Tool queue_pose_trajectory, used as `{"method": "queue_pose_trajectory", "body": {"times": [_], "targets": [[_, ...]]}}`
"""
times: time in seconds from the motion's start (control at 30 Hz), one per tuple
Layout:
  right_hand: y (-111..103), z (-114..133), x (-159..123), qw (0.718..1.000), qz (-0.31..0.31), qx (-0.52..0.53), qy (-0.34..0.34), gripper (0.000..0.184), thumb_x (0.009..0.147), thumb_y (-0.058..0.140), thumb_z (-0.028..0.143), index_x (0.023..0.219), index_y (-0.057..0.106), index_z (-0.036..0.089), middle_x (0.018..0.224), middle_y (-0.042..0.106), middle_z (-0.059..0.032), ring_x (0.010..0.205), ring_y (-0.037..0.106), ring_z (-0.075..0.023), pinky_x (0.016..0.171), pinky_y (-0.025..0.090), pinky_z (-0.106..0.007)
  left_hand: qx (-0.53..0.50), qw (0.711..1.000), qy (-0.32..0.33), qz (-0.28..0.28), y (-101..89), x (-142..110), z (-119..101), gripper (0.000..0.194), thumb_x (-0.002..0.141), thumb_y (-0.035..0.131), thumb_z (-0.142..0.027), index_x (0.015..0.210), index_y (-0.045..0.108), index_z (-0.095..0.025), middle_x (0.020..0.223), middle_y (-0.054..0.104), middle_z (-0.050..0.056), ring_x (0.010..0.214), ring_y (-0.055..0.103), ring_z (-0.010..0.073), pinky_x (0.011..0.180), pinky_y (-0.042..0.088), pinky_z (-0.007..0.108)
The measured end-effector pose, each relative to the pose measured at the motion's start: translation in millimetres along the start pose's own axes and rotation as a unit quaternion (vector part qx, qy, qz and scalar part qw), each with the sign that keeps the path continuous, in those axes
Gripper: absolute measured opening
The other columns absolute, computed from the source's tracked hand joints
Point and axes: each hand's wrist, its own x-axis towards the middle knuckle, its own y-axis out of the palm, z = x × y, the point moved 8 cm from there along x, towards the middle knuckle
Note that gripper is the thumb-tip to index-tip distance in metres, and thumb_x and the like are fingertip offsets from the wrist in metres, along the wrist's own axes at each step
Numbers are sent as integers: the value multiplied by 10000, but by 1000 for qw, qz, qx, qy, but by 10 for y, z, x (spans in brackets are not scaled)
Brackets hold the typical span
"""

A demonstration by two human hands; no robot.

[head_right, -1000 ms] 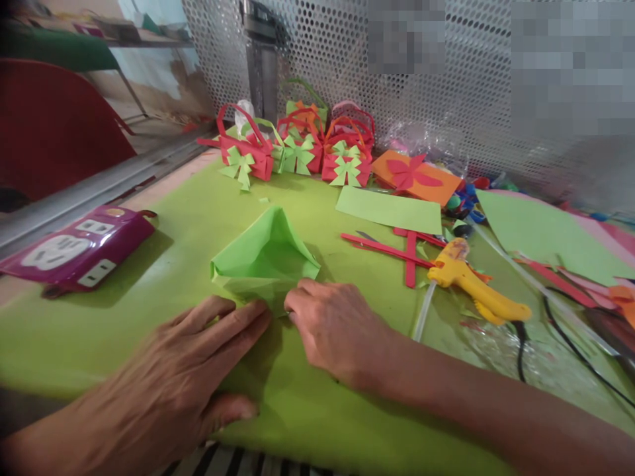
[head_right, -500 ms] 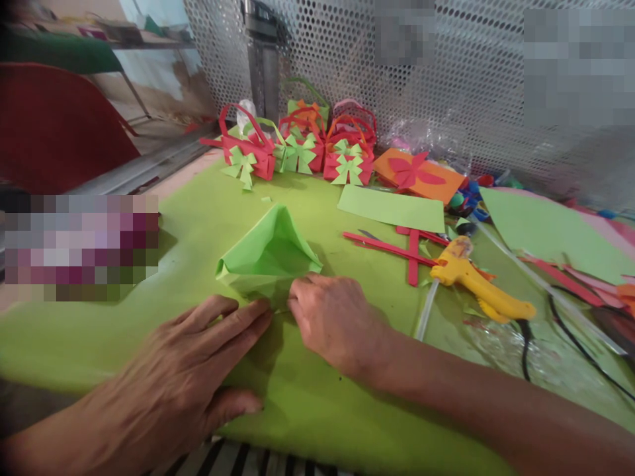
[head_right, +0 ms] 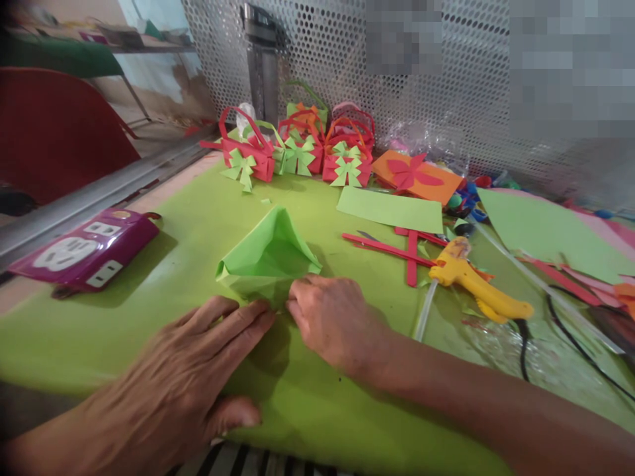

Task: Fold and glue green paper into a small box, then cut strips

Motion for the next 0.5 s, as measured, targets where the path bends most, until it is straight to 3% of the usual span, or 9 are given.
{"method": "queue_pose_trajectory", "body": {"times": [0.1, 0.33, 0.5], "targets": [[5, -8, 1, 1000, 1, 3, 2, 148, 831, 486, 183, 706, 564, 171, 688, 621, -15, 616, 538, -136, 564, 314, -259, -6, 1000, -17, -1, 32, 26, 8, 776, 738, 394, -708, 1262, 409, -136, 1156, 543, 90, 915, 432, 285, 735, 429, 471], [-5, -90, 37, 999, -6, 35, 40, 148, 809, 490, 138, 673, 531, 177, 639, 593, 3, 587, 504, -118, 561, 311, -248, -19, 999, -38, 24, 78, 28, 3, 708, 729, 360, -731, 1120, 529, -166, 1155, 535, 61, 907, 422, 269, 723, 417, 451], [-120, -105, -48, 995, -37, 91, 34, 120, 844, 472, 149, 754, 545, 181, 641, 586, 26, 543, 491, -89, 530, 325, -220, -17, 998, -48, 26, 90, 25, -14, 802, 683, 346, -774, 1166, 520, -159, 1195, 517, 66, 920, 417, 278, 753, 394, 452]]}}
